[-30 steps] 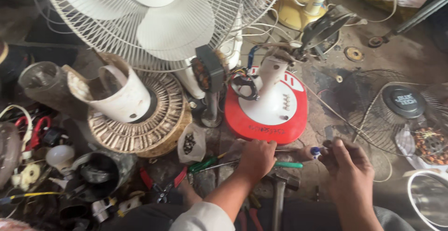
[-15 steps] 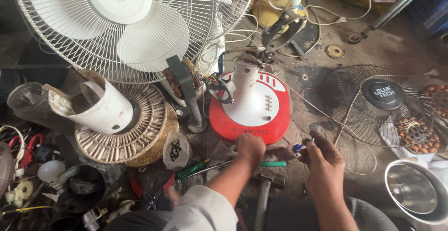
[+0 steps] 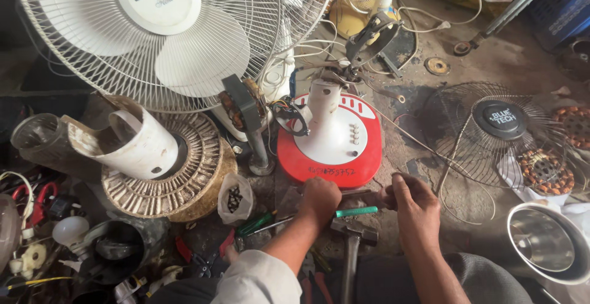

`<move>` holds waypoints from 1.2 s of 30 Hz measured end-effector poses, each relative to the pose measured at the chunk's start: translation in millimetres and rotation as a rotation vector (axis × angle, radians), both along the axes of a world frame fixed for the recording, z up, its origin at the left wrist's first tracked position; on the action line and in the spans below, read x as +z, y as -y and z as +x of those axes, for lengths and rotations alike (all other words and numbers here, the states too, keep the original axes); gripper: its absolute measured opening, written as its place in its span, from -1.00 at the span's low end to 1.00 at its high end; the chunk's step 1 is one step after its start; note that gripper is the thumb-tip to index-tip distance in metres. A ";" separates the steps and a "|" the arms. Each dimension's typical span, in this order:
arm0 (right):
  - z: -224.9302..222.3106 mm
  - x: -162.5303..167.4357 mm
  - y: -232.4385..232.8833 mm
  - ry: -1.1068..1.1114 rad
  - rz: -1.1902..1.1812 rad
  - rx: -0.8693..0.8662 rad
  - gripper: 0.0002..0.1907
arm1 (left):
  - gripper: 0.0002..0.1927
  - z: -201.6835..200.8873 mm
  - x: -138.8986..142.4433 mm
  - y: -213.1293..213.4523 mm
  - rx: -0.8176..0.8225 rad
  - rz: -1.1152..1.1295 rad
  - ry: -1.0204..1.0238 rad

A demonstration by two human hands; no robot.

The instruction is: The person sits on the floor of a cluttered fan repair workshop and services a table fan. They use a screwdriver to loosen the fan motor shaft assembly, remove the rotor and bearing parts by hand, apply oil from a plastic bottle to the motor housing, and reassemble the fan head components on the red fan base.

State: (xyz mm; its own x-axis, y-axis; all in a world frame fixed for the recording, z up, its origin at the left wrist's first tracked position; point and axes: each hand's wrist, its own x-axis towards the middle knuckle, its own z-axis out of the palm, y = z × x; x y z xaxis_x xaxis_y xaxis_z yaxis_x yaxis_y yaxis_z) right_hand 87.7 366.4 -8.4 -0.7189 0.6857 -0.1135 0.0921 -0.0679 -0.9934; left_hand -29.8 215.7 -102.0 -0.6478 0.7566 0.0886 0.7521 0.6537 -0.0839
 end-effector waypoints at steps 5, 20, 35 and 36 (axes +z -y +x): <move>7.1 -4.3 -3.6 -0.103 -0.008 0.007 -0.74 | -0.91 -14.1 20.7 13.3 -0.036 0.171 0.246; -2.7 -3.3 13.6 0.204 0.286 0.046 -0.66 | -0.91 15.2 32.6 -16.8 0.270 -0.020 0.119; -0.8 -3.8 10.9 0.025 0.190 0.012 -0.70 | -0.44 -2.3 85.5 35.4 0.233 0.332 0.492; 1.1 -1.8 12.4 -0.002 0.139 0.020 -0.70 | -0.42 3.4 98.1 49.7 0.255 0.387 0.514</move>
State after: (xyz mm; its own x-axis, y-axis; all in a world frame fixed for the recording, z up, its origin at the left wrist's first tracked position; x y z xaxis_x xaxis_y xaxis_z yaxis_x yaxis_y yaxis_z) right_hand 88.8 354.0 -10.2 -0.7327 0.6804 -0.0168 0.0902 0.0726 -0.9933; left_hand -26.4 166.1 -3.9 -0.8334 0.5508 -0.0448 0.4524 0.7266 0.5171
